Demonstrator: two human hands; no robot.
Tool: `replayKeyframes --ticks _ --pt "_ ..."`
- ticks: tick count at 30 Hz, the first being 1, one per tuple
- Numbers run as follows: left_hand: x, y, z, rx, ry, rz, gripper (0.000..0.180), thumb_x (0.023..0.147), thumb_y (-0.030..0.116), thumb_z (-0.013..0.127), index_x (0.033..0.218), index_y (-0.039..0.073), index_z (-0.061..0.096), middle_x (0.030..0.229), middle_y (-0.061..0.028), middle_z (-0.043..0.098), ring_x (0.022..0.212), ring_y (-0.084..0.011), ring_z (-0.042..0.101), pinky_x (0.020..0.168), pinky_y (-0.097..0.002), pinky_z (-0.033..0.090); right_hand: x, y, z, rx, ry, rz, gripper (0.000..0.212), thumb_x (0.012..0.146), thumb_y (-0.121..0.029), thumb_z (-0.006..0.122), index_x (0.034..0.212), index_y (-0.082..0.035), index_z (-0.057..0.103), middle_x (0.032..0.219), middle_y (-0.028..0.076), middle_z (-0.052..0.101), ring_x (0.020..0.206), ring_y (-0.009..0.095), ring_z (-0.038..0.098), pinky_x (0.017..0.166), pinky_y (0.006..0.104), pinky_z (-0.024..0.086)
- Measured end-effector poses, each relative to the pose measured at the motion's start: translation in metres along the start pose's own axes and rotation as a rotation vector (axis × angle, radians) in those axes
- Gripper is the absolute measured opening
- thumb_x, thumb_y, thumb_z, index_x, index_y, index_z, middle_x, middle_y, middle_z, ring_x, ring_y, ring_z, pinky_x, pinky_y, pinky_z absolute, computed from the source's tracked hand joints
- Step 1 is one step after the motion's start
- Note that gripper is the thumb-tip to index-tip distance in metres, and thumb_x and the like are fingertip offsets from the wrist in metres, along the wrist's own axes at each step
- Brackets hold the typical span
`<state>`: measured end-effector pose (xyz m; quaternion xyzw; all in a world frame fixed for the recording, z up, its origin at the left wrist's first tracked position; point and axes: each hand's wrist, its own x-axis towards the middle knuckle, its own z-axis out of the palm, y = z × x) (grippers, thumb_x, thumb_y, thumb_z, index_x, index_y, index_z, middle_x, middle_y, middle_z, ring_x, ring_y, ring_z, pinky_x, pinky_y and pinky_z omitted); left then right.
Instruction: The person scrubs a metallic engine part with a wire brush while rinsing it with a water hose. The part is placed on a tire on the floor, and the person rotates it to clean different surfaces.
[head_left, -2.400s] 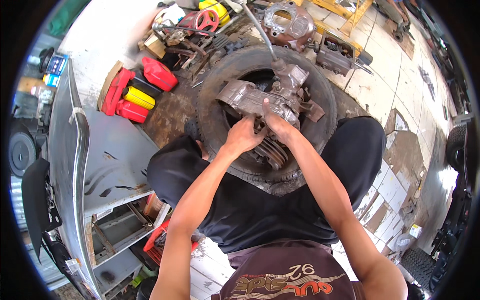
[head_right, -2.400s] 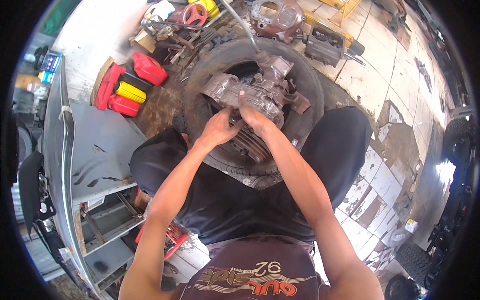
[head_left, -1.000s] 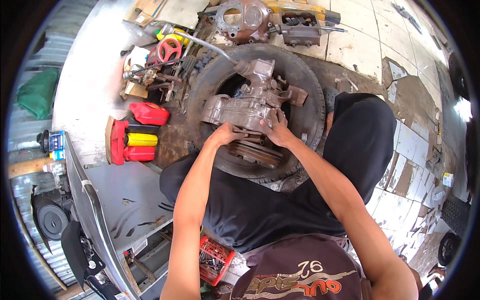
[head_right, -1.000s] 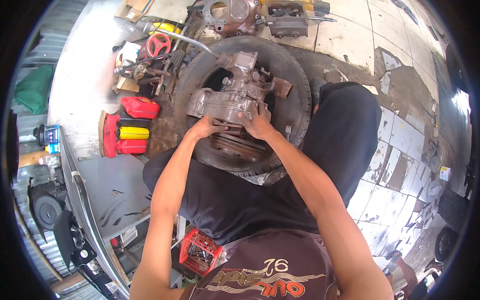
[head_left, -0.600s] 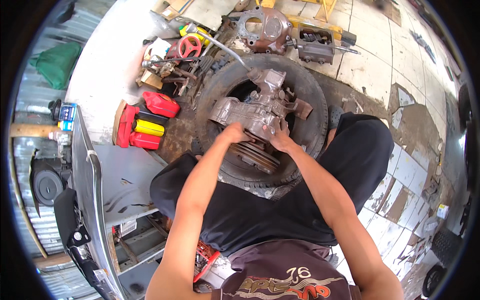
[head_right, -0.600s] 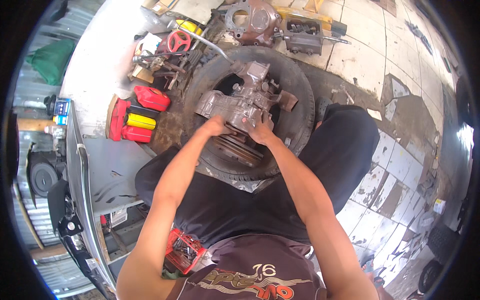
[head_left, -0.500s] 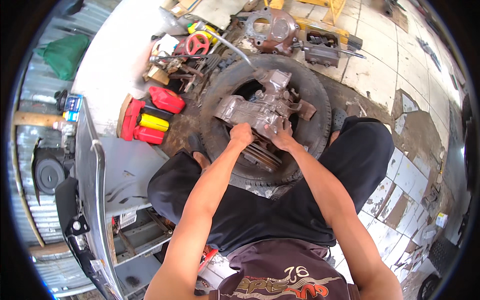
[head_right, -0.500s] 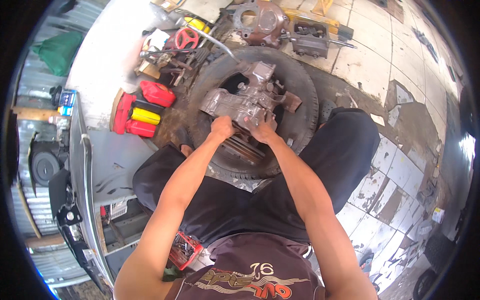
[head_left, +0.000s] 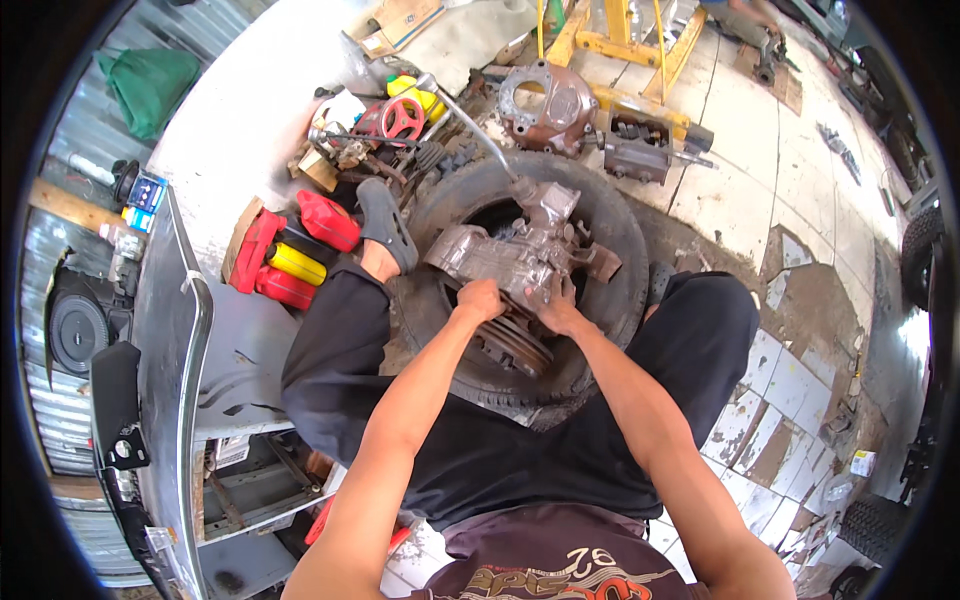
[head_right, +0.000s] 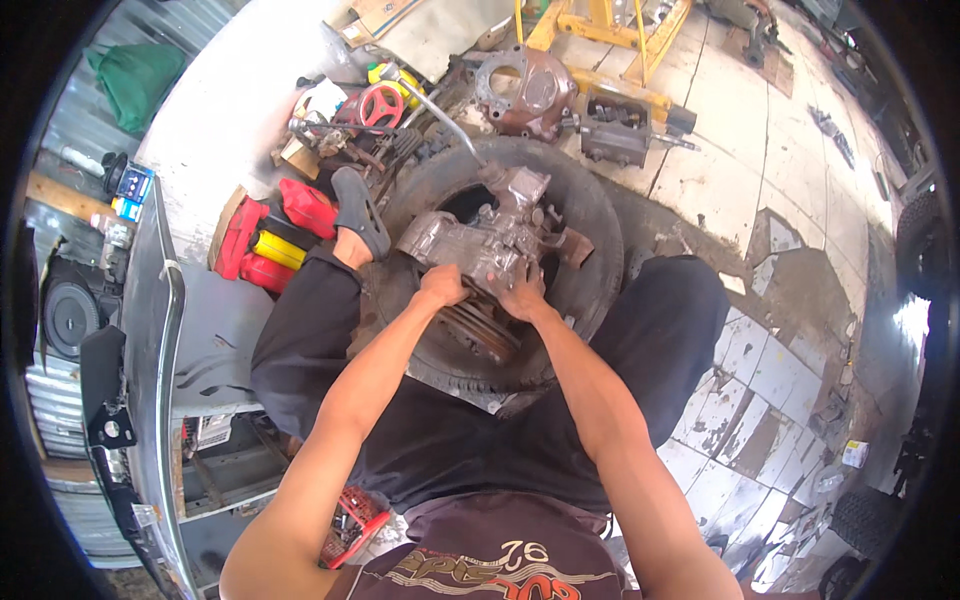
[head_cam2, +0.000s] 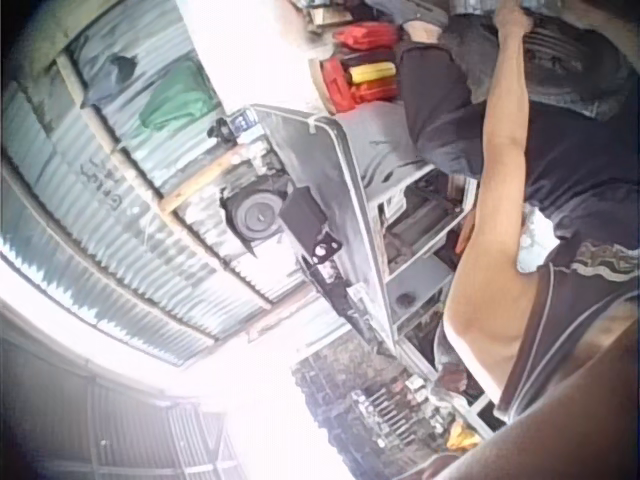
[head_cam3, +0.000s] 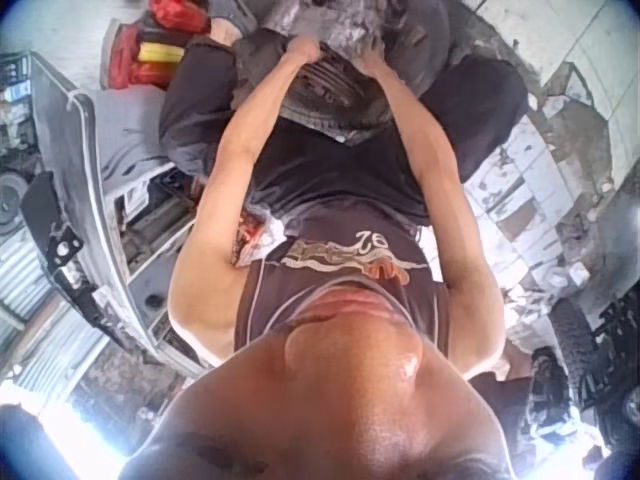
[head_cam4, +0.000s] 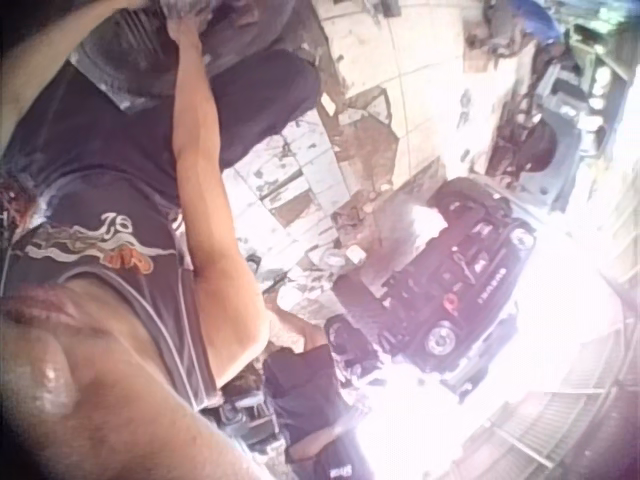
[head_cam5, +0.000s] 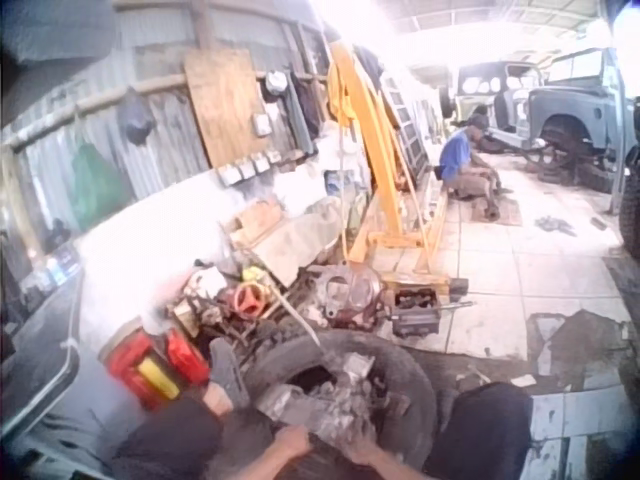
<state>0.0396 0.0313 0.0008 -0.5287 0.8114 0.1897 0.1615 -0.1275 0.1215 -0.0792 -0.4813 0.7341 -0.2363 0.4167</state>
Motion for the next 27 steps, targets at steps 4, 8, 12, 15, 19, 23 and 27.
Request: replayKeyframes --ticks 4,8,12,15,19,23,27 --pt "0.019 -0.058 0.000 -0.192 -0.188 0.103 0.081 0.064 0.060 0.079 0.107 -0.008 0.069 0.110 -0.0323 0.066 0.104 -0.0387 0.068 0.089 -0.0417 0.052 -0.004 -0.019 0.008 -0.134 -0.077 0.005 0.123 0.079 -0.084 0.047 0.157 0.001 0.003 0.161 0.029 0.003 0.148 0.049 0.005 0.122 0.0492 0.012" --pt "0.012 -0.018 0.000 -0.120 -0.077 0.008 0.066 0.068 0.053 0.077 0.104 -0.001 0.073 0.106 -0.0273 0.069 0.103 -0.0387 0.068 0.089 -0.0433 0.054 0.000 -0.008 0.000 -0.134 -0.046 0.058 0.122 0.081 -0.083 0.044 0.156 0.003 0.002 0.162 0.029 0.002 0.149 0.046 0.002 0.123 0.0469 0.008" --pt "-0.010 -0.004 0.000 -0.145 0.017 -0.051 0.039 0.074 0.034 0.073 0.097 0.004 0.076 0.102 -0.0208 0.072 0.100 -0.0357 0.070 0.086 -0.0438 0.055 -0.006 -0.015 0.001 -0.158 -0.085 0.108 0.124 0.081 -0.085 0.043 0.156 0.003 -0.003 0.162 0.028 -0.002 0.150 0.043 -0.003 0.124 0.0430 0.006" --pt "-0.016 -0.003 -0.004 -0.181 0.028 -0.060 0.032 0.076 0.027 0.070 0.098 0.005 0.076 0.102 -0.0208 0.072 0.102 -0.0359 0.069 0.087 -0.0439 0.055 -0.007 -0.014 0.002 -0.195 -0.094 0.113 0.123 0.082 -0.085 0.039 0.155 0.004 -0.003 0.162 0.029 -0.003 0.150 0.043 -0.004 0.124 0.0427 0.005" --pt "-0.018 -0.007 0.000 -0.173 0.036 -0.059 0.031 0.077 0.025 0.068 0.100 0.005 0.076 0.104 -0.0204 0.072 0.103 -0.0359 0.069 0.087 -0.0437 0.055 -0.005 -0.022 0.003 -0.209 -0.102 0.090 0.122 0.084 -0.081 0.046 0.154 0.006 -0.003 0.161 0.029 -0.002 0.148 0.047 -0.005 0.123 0.0460 0.009" --pt "0.002 -0.020 0.000 -0.244 -0.047 0.021 0.052 0.074 0.043 0.075 0.106 0.002 0.073 0.105 -0.0240 0.071 0.101 -0.0364 0.069 0.085 -0.0445 0.054 0.004 -0.008 0.003 -0.246 -0.072 0.078 0.122 0.083 -0.083 0.042 0.154 0.005 -0.002 0.161 0.030 -0.002 0.148 0.049 -0.004 0.123 0.0475 0.007" --pt "0.013 -0.033 -0.011 -0.358 -0.244 0.217 0.048 0.073 0.038 0.078 0.109 0.006 0.074 0.103 -0.0217 0.072 0.094 -0.0300 0.070 0.083 -0.0378 0.054 0.002 -0.005 0.005 -0.247 -0.093 0.056 0.133 0.075 -0.092 0.039 0.155 0.002 -0.009 0.160 0.033 -0.008 0.148 0.049 -0.003 0.122 0.0498 0.007"
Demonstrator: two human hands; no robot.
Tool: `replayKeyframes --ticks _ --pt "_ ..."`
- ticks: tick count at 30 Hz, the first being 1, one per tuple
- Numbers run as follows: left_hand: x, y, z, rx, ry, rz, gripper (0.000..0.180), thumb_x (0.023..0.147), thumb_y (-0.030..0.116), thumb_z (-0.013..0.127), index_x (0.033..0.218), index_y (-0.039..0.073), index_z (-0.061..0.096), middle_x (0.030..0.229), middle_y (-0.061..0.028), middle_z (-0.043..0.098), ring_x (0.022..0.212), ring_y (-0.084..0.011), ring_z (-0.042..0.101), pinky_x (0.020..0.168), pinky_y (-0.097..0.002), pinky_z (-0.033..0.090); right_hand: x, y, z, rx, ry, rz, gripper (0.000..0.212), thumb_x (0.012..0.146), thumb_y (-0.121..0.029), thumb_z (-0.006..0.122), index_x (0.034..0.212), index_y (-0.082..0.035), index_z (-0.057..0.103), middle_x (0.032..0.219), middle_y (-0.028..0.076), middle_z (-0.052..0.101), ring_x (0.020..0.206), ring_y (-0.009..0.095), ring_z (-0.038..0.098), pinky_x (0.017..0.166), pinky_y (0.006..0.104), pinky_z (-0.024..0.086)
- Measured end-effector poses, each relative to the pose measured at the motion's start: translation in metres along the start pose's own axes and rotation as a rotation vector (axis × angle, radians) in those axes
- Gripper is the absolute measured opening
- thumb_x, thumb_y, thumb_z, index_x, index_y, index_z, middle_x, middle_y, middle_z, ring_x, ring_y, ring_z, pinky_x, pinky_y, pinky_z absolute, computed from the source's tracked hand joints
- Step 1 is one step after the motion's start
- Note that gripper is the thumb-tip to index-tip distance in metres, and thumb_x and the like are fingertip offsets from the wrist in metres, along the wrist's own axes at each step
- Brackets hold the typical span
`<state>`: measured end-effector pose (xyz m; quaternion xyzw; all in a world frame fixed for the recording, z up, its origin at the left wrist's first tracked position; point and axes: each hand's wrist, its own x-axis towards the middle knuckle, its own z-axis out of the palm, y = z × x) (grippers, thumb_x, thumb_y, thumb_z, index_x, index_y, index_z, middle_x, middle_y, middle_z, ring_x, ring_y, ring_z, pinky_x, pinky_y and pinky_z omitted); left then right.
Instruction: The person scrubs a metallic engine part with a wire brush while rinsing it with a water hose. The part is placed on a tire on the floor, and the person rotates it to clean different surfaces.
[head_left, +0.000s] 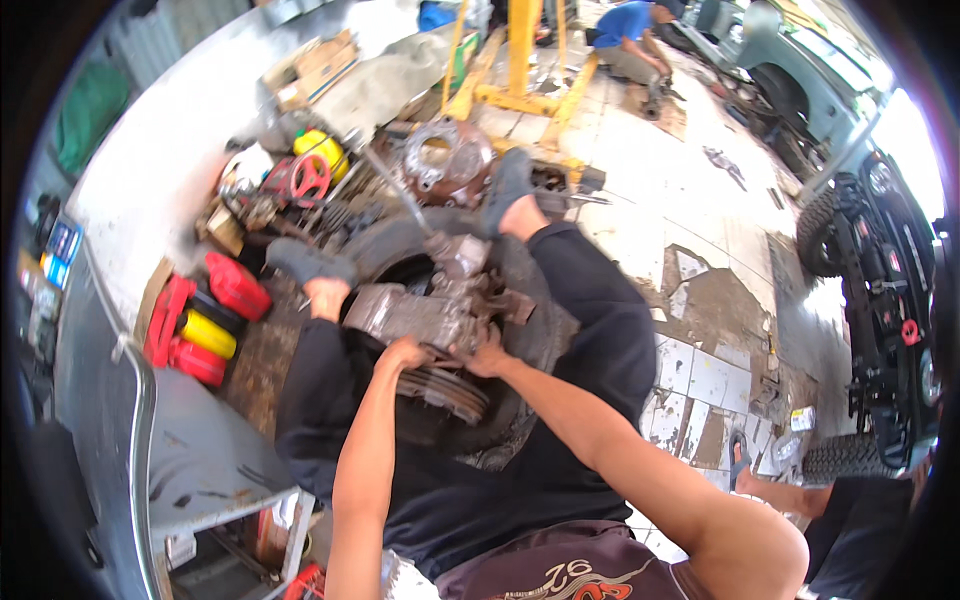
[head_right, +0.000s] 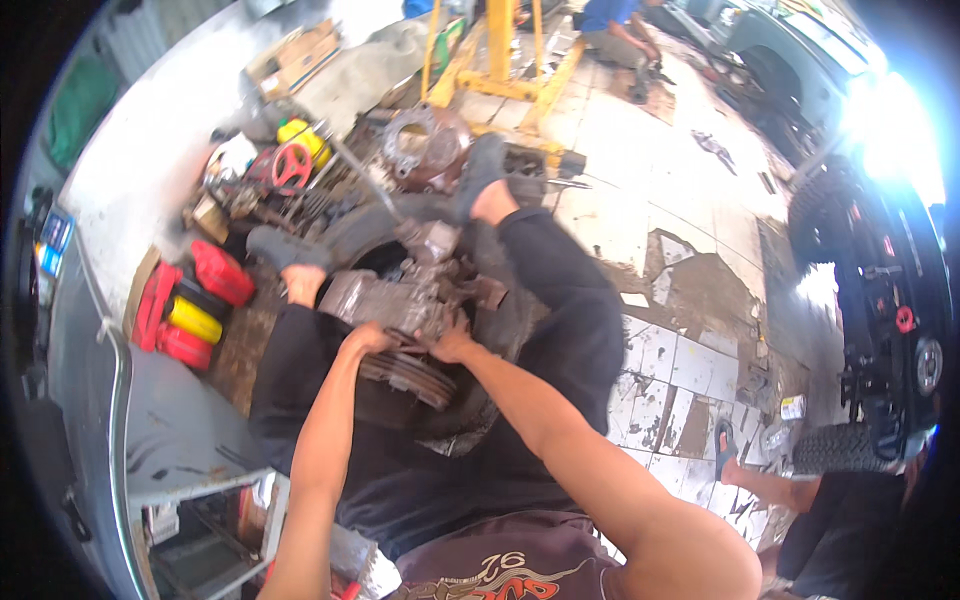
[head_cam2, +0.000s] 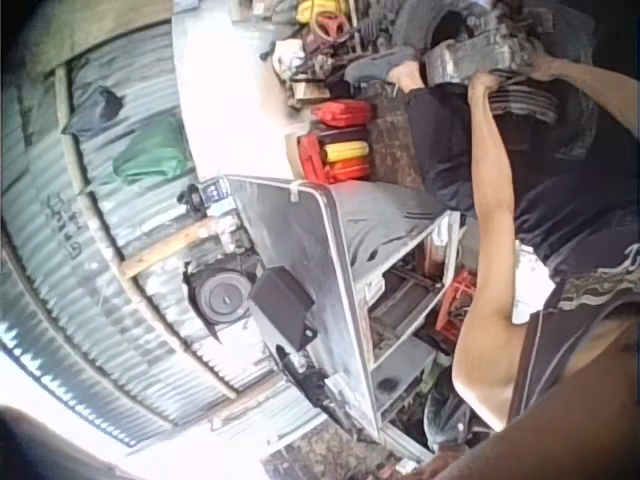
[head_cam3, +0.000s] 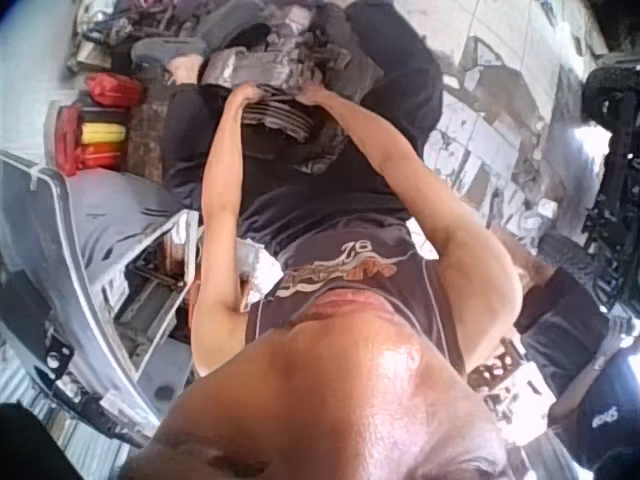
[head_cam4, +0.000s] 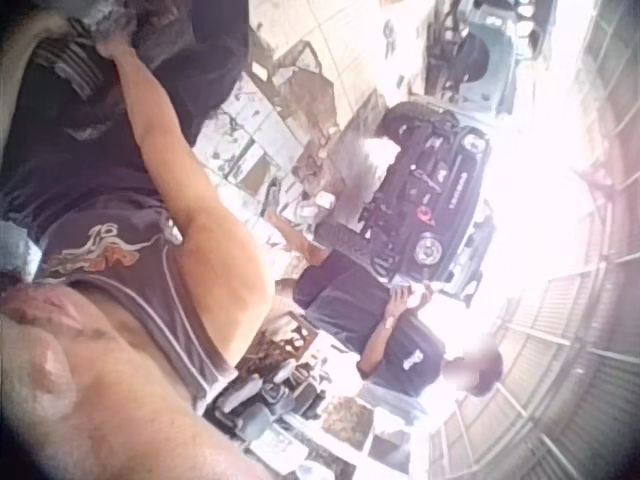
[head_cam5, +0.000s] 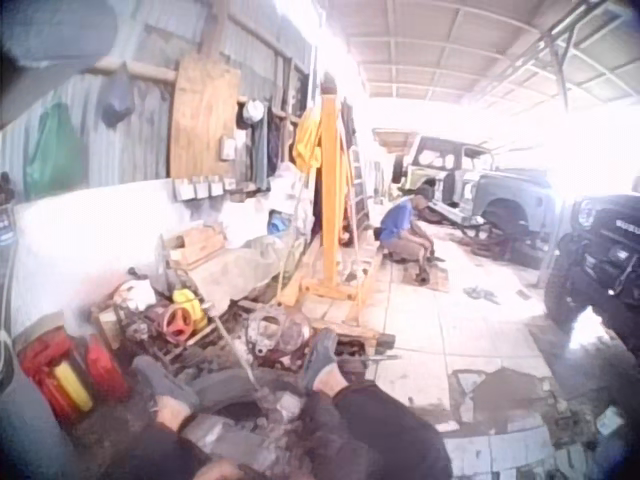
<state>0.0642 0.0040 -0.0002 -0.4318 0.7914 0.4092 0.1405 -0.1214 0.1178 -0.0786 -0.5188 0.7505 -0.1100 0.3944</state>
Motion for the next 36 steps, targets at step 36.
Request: replayKeyframes --ticks 36 --pt "-0.005 0.017 -0.001 0.280 0.137 -0.062 0.048 0.069 0.046 0.083 0.087 0.002 0.077 0.086 -0.0205 0.073 0.084 -0.0383 0.070 0.077 -0.0415 0.053 -0.023 0.035 0.000 0.160 0.195 -0.279 0.076 0.100 -0.048 0.048 0.156 -0.006 0.017 0.159 0.031 0.012 0.145 0.051 0.020 0.118 0.0519 0.026"
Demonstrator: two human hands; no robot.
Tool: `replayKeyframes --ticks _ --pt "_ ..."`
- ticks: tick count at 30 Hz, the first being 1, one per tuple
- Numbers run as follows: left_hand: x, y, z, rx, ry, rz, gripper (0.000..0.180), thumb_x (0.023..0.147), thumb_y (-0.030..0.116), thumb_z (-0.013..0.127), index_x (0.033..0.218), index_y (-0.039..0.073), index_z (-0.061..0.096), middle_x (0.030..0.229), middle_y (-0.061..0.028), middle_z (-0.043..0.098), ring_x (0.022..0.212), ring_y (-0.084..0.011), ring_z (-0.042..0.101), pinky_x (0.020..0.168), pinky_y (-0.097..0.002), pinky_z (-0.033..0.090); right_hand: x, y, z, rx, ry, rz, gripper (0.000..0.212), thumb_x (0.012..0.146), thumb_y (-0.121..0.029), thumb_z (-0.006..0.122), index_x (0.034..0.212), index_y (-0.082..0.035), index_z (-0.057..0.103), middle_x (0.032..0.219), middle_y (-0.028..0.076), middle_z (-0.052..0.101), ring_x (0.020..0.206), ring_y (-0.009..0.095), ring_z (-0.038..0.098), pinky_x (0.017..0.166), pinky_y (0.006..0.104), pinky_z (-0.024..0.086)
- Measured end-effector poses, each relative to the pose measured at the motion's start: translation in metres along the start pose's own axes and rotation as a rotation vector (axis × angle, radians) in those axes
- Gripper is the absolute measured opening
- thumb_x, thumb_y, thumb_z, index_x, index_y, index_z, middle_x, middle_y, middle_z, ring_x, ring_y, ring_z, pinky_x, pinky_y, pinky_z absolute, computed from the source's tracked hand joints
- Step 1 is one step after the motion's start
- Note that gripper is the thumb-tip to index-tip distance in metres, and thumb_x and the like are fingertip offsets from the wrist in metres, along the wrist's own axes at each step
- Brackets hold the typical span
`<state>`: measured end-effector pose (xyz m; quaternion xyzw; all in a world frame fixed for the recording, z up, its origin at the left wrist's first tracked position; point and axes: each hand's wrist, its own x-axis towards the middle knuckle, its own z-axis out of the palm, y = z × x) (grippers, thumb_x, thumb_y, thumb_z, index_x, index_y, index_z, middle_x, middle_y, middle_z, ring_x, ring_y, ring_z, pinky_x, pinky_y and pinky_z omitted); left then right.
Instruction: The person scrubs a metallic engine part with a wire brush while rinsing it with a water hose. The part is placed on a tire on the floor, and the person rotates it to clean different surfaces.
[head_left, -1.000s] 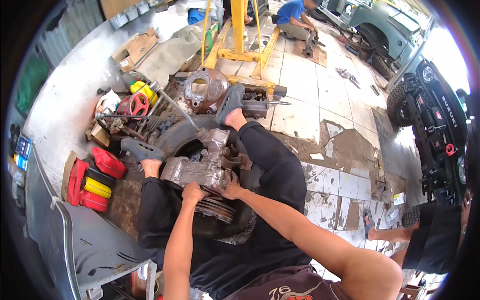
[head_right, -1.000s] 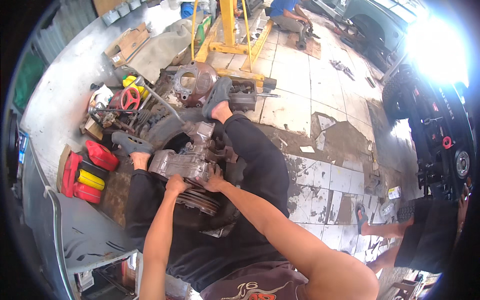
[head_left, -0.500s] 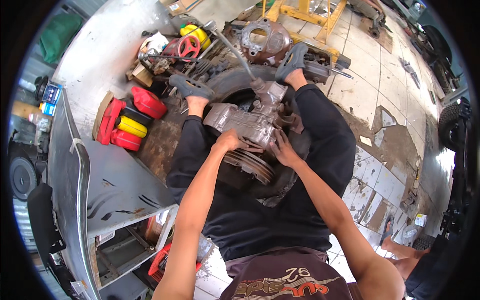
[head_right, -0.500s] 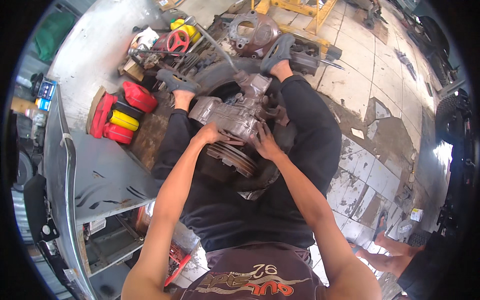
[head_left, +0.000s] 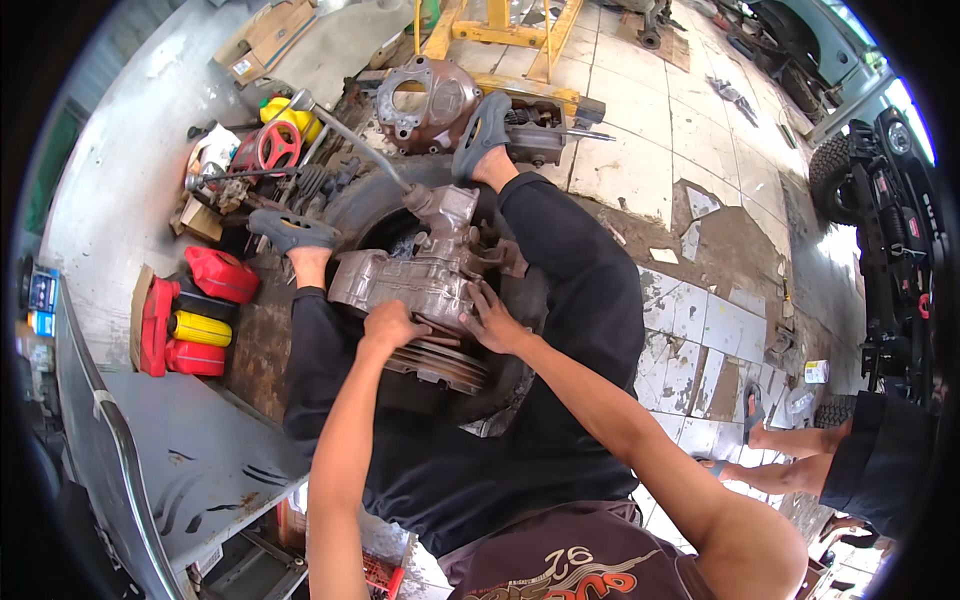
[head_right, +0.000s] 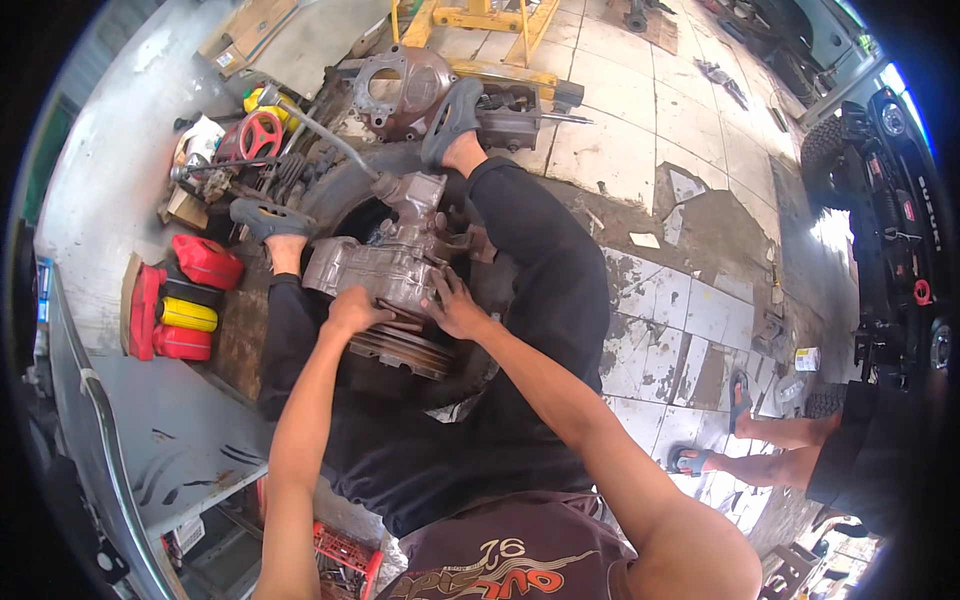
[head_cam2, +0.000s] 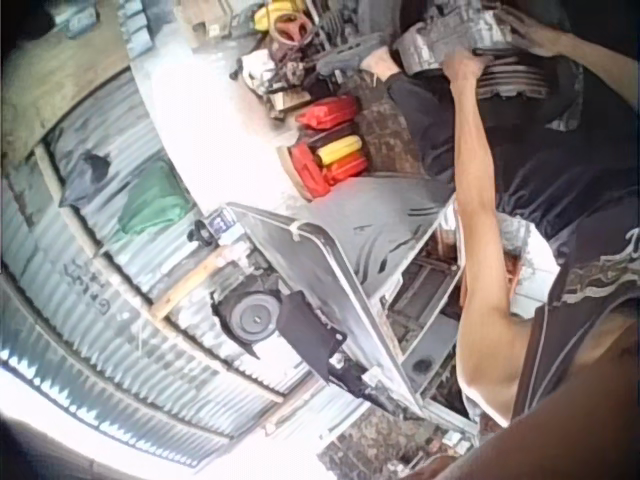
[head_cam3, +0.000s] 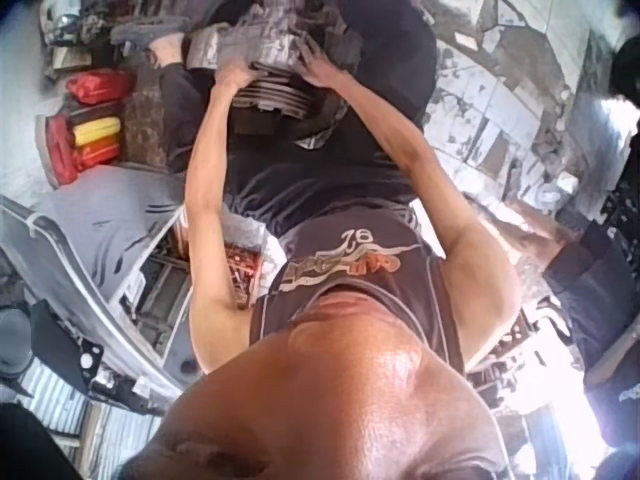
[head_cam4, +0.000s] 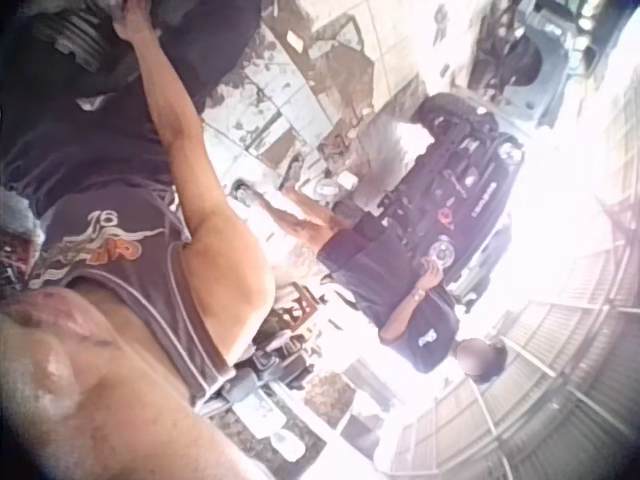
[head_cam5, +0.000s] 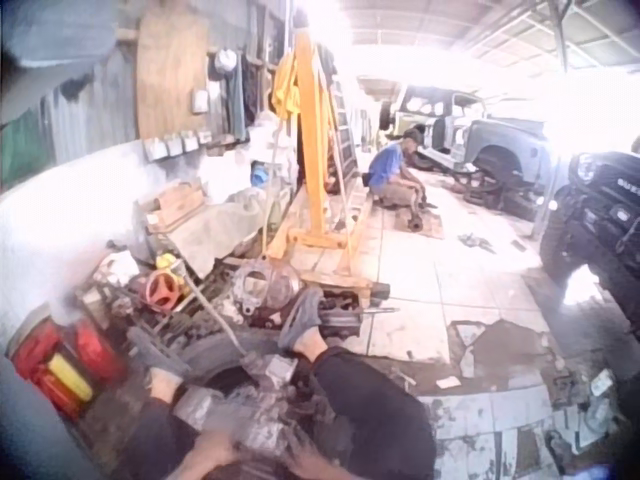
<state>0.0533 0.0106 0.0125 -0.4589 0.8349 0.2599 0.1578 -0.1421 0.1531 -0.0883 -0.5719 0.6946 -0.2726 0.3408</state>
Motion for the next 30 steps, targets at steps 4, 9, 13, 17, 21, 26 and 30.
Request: replayKeyframes --ticks 4,9,13,17,21,26,30 --pt "0.003 -0.025 -0.007 -0.129 -0.149 0.014 0.040 0.073 0.040 0.082 0.095 0.007 0.079 0.092 -0.0190 0.074 0.089 -0.0308 0.071 0.079 -0.0391 0.053 -0.001 -0.017 0.002 0.017 0.018 0.008 0.076 0.100 -0.048 0.049 0.156 -0.007 0.019 0.157 0.032 0.015 0.143 0.052 0.023 0.118 0.0528 0.026" --pt "-0.002 -0.032 -0.008 -0.397 -0.153 0.059 0.040 0.074 0.038 0.081 0.098 0.006 0.078 0.094 -0.0212 0.074 0.091 -0.0292 0.071 0.080 -0.0396 0.053 0.000 -0.001 0.004 0.026 0.087 -0.087 0.076 0.099 -0.046 0.052 0.155 -0.006 0.020 0.155 0.034 0.020 0.142 0.053 0.026 0.117 0.0519 0.027" --pt "-0.007 -0.001 0.008 0.076 0.036 -0.047 0.057 0.073 0.052 0.077 0.100 0.001 0.076 0.096 -0.0269 0.070 0.090 -0.0427 0.068 0.079 -0.0442 0.053 -0.002 -0.005 0.006 -0.034 0.098 -0.071 0.074 0.101 -0.042 0.051 0.155 -0.003 0.021 0.156 0.034 0.019 0.144 0.048 0.025 0.118 0.0461 0.026" --pt "0.002 -0.055 -0.003 -0.446 -0.239 0.107 0.041 0.079 0.034 0.080 0.103 0.002 0.076 0.088 -0.0139 0.075 0.079 -0.0173 0.067 0.077 -0.0336 0.052 -0.003 -0.011 0.004 0.025 0.035 -0.045 0.071 0.102 -0.041 0.049 0.155 -0.003 0.020 0.156 0.034 0.019 0.144 0.048 0.024 0.118 0.0460 0.026" --pt "0.003 -0.041 0.006 -0.304 -0.094 0.011 0.045 0.069 0.037 0.084 0.096 0.002 0.077 0.091 -0.0208 0.074 0.084 -0.0313 0.071 0.080 -0.0376 0.054 -0.002 -0.022 0.001 0.023 0.029 0.012 0.071 0.102 -0.042 0.047 0.155 -0.003 0.020 0.157 0.033 0.017 0.145 0.049 0.024 0.118 0.0467 0.026" --pt "-0.003 -0.027 0.001 -0.253 -0.067 0.057 0.052 0.068 0.043 0.082 0.094 -0.001 0.075 0.095 -0.0251 0.071 0.089 -0.0412 0.068 0.080 -0.0436 0.052 -0.003 -0.016 0.008 0.028 0.094 0.009 0.071 0.102 -0.043 0.047 0.155 -0.003 0.021 0.157 0.033 0.017 0.144 0.050 0.023 0.119 0.0481 0.025" --pt "0.004 -0.023 0.004 -0.138 -0.098 0.020 0.034 0.074 0.027 0.080 0.093 -0.001 0.076 0.085 -0.0175 0.073 0.079 -0.0253 0.069 0.075 -0.0366 0.052 -0.003 -0.016 0.003 0.051 0.067 0.020 0.072 0.102 -0.044 0.047 0.154 -0.002 0.021 0.156 0.035 0.018 0.144 0.051 0.022 0.118 0.0486 0.025"
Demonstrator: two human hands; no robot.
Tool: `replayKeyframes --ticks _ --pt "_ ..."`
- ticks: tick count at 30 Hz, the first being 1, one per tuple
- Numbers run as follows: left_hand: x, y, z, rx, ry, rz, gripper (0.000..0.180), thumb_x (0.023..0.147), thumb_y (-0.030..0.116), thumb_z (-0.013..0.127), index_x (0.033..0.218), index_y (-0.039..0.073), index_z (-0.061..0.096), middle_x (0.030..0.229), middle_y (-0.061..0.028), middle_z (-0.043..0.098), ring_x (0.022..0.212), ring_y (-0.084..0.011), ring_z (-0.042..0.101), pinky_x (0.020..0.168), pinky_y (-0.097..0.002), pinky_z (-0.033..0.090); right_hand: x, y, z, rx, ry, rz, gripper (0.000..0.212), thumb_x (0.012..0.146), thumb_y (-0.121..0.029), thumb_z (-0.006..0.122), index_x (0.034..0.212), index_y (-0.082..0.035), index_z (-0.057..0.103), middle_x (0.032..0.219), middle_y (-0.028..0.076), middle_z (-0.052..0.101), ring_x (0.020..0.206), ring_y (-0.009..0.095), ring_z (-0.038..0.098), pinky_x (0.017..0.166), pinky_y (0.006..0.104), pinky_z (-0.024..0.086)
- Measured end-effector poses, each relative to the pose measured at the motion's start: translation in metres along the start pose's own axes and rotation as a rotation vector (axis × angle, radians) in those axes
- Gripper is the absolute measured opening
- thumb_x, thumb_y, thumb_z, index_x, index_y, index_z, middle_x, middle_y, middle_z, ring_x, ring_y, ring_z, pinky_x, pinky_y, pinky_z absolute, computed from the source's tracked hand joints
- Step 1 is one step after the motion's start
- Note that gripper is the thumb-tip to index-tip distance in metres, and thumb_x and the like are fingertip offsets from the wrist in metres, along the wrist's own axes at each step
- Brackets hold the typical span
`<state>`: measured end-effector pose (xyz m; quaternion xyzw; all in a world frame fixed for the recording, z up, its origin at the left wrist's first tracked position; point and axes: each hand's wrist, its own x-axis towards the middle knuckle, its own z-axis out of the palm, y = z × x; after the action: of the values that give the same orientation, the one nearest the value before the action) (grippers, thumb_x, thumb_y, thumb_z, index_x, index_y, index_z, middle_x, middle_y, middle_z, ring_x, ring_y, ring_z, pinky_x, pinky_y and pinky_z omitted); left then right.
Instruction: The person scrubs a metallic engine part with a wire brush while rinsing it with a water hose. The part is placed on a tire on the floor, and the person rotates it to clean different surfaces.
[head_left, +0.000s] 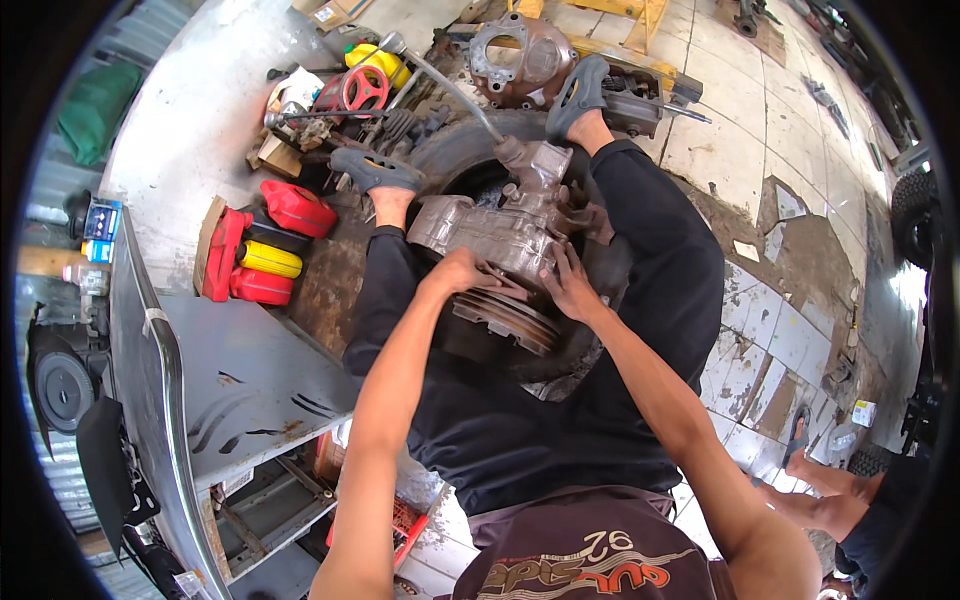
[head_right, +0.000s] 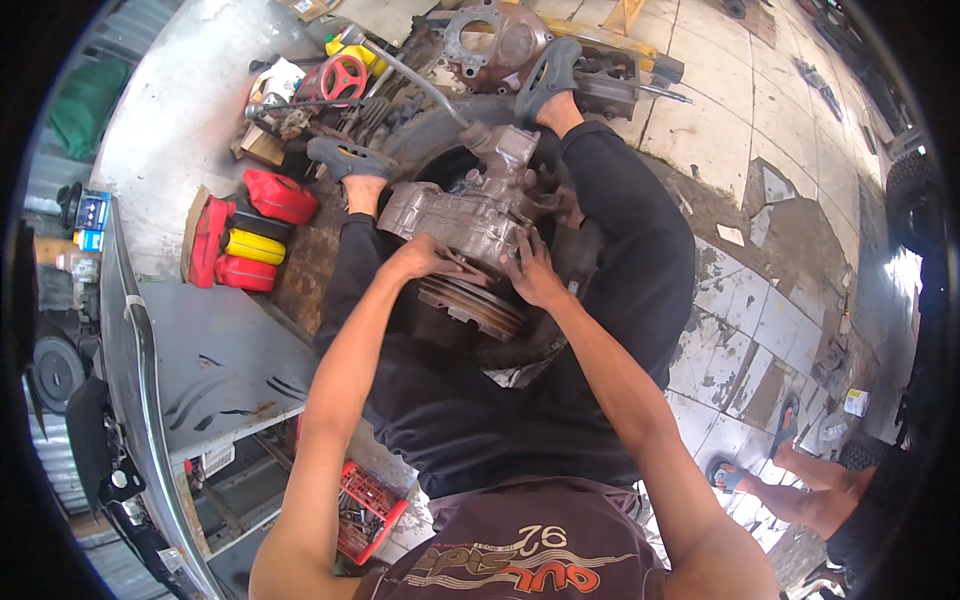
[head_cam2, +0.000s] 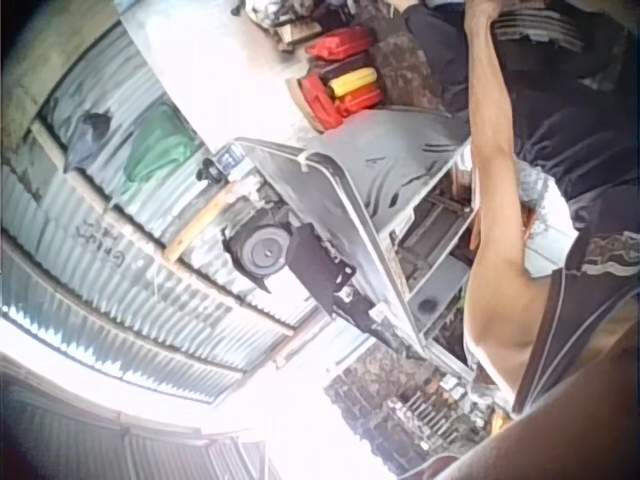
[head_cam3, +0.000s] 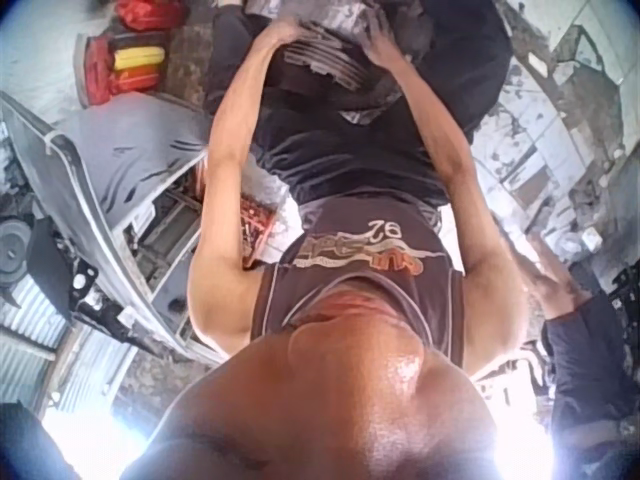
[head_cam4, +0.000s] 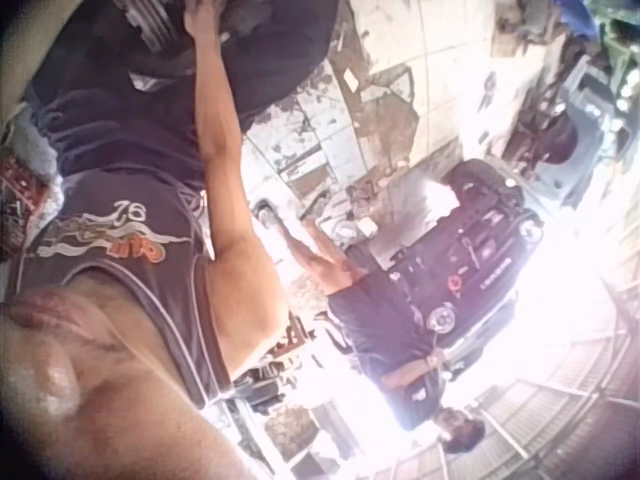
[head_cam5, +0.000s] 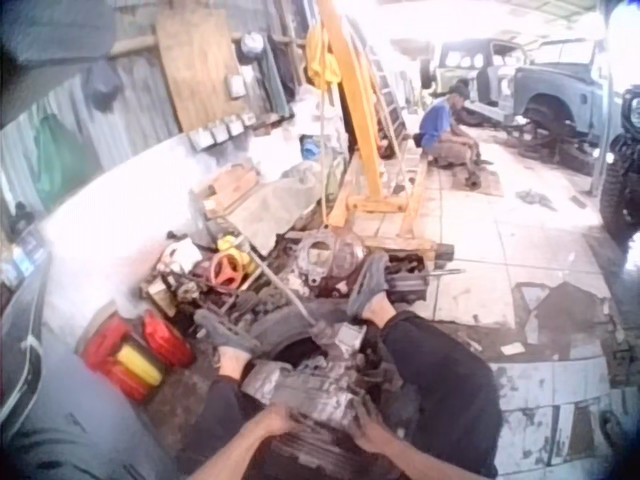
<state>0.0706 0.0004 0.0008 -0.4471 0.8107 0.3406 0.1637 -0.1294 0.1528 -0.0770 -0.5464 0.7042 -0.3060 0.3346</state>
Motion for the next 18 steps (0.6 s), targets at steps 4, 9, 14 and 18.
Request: replayKeyframes --ticks 4,9,14,18 --pt "-0.005 -0.025 -0.002 -0.245 -0.007 0.110 0.045 0.070 0.036 0.083 0.089 -0.004 0.075 0.079 -0.0200 0.072 0.074 -0.0296 0.069 0.074 -0.0376 0.054 0.000 -0.009 0.004 0.019 -0.011 0.021 0.073 0.102 -0.045 0.048 0.154 -0.001 0.022 0.155 0.036 0.018 0.144 0.051 0.022 0.119 0.0484 0.025" --pt "0.003 0.002 -0.003 0.039 -0.005 0.044 0.050 0.071 0.042 0.081 0.092 -0.003 0.075 0.084 -0.0225 0.072 0.076 -0.0341 0.070 0.074 -0.0402 0.054 -0.002 -0.001 0.009 0.061 0.043 0.048 0.075 0.099 -0.049 0.051 0.153 -0.004 0.024 0.154 0.038 0.016 0.142 0.055 0.022 0.117 0.0547 0.024" --pt "0.012 -0.046 -0.004 -0.217 -0.146 0.106 0.048 0.072 0.040 0.081 0.094 -0.002 0.076 0.087 -0.0219 0.073 0.083 -0.0328 0.071 0.077 -0.0392 0.054 0.001 -0.014 0.014 0.112 0.015 0.024 0.076 0.098 -0.049 0.052 0.152 -0.004 0.024 0.153 0.040 0.015 0.142 0.056 0.020 0.117 0.0559 0.023" --pt "0.013 0.016 -0.006 0.188 -0.062 -0.028 0.059 0.065 0.047 0.084 0.094 -0.004 0.074 0.094 -0.0227 0.072 0.089 -0.0361 0.070 0.079 -0.0409 0.054 0.000 0.002 0.012 0.067 0.013 0.019 0.078 0.097 -0.051 0.054 0.152 -0.005 0.023 0.154 0.040 0.013 0.143 0.055 0.018 0.117 0.0564 0.023"
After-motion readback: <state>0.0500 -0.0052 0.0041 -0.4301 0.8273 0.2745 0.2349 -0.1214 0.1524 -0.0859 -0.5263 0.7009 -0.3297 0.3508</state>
